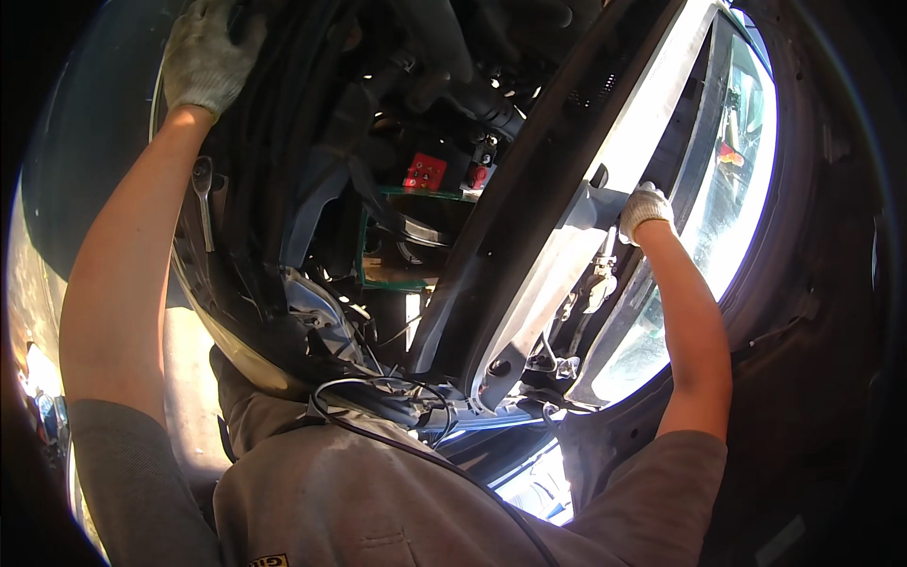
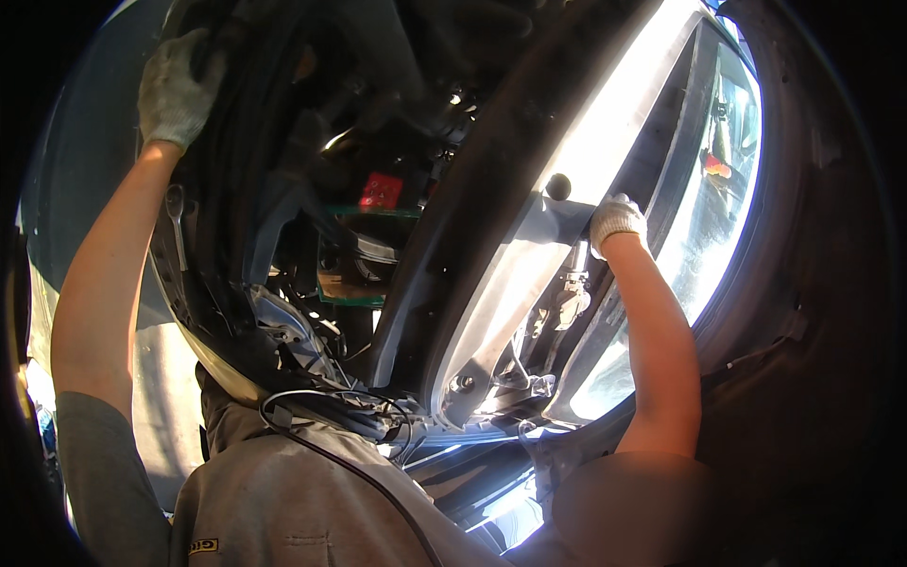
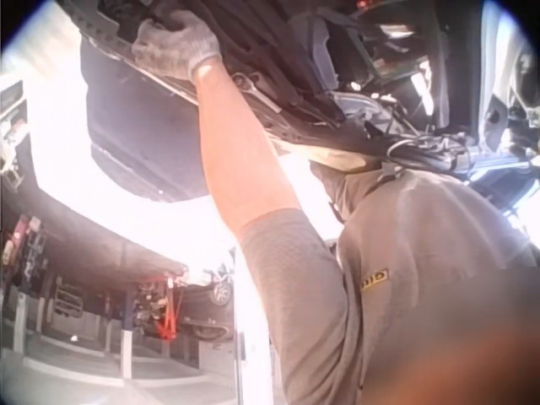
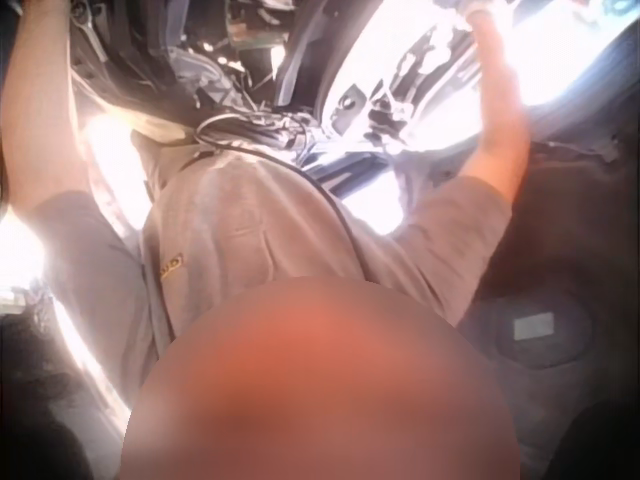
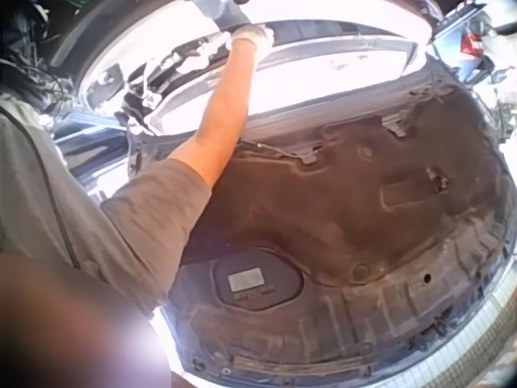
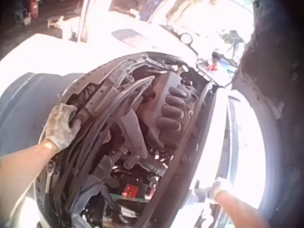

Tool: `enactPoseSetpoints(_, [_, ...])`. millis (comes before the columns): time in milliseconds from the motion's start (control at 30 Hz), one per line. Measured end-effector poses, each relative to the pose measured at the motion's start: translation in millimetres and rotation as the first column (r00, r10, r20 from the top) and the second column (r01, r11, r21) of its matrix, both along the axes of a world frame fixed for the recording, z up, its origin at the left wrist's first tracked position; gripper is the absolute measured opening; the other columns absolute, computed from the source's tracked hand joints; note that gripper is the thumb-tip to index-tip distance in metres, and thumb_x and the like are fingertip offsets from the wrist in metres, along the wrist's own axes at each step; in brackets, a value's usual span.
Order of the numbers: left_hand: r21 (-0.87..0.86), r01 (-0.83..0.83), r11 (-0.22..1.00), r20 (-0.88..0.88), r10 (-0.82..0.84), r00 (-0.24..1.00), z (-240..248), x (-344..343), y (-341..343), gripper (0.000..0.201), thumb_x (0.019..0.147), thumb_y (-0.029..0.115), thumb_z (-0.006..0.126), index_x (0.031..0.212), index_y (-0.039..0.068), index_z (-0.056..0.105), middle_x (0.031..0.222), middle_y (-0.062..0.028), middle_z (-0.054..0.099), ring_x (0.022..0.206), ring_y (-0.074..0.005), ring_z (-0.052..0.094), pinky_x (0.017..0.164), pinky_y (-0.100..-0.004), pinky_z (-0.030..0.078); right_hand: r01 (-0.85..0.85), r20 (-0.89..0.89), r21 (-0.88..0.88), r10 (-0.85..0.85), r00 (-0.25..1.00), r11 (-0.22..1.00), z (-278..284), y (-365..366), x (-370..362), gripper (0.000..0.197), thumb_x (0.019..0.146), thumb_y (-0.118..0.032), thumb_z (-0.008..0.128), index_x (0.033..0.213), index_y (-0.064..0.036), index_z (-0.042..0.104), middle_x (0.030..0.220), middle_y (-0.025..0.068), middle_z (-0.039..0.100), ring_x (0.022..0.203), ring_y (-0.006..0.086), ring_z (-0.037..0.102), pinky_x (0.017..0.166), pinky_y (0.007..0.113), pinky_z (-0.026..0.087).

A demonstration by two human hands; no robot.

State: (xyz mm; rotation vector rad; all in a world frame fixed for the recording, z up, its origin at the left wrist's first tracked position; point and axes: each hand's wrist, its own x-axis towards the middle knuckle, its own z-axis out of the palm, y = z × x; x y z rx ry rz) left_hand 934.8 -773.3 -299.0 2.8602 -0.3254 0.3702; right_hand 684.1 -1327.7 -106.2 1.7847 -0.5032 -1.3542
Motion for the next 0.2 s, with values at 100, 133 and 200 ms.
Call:
enactPoseSetpoints(100, [-0.027, -0.002, 1.0, -0.06, 0.001, 0.998, 2, -2, 1, 0.055, 0.105, 0.054, 0.063, 0.149, 0.021, 0.063, 0.147, -0.0114, 0.065, 0.142, -0.0346, 0.057, 0.122, -0.0478, 0.045, -0.11, 0.165, 0.05, 0.101, 0.981, 0.993, -13, -2, -13, 0.046, 0.098, -0.016, 0.076, 0.14, -0.0001, 0.068, 0.148, 0.0222, 0.062, 0.137, 0.0349, 0.064, 0.111, 0.039, 0.057])
enactPoseSetpoints(133, [-0.031, 0.0, 1.0, -0.075, -0.003, 0.997, 3, -2, 3, 0.056, 0.105, 0.054, 0.064, 0.149, 0.02, 0.063, 0.148, -0.0119, 0.064, 0.143, -0.0348, 0.057, 0.122, -0.0476, 0.045, -0.167, 0.095, 0.057, 0.161, 0.982, 0.984, -17, -3, -16, 0.041, 0.101, -0.017, 0.073, 0.139, -0.0007, 0.07, 0.147, 0.0225, 0.062, 0.137, 0.0349, 0.064, 0.11, 0.039, 0.057])
enactPoseSetpoints(200, [-0.047, 0.01, 0.999, -0.1, -0.015, 0.995, 7, -2, 1, 0.057, 0.105, 0.054, 0.064, 0.15, 0.02, 0.063, 0.152, -0.0129, 0.063, 0.144, -0.0352, 0.056, 0.123, -0.0472, 0.044, -0.079, 0.111, 0.038, 0.074, 0.991, 0.996, -17, -10, -15, 0.053, 0.099, -0.02, 0.076, 0.147, 0.0004, 0.062, 0.15, 0.0212, 0.062, 0.137, 0.0349, 0.065, 0.112, 0.041, 0.056])
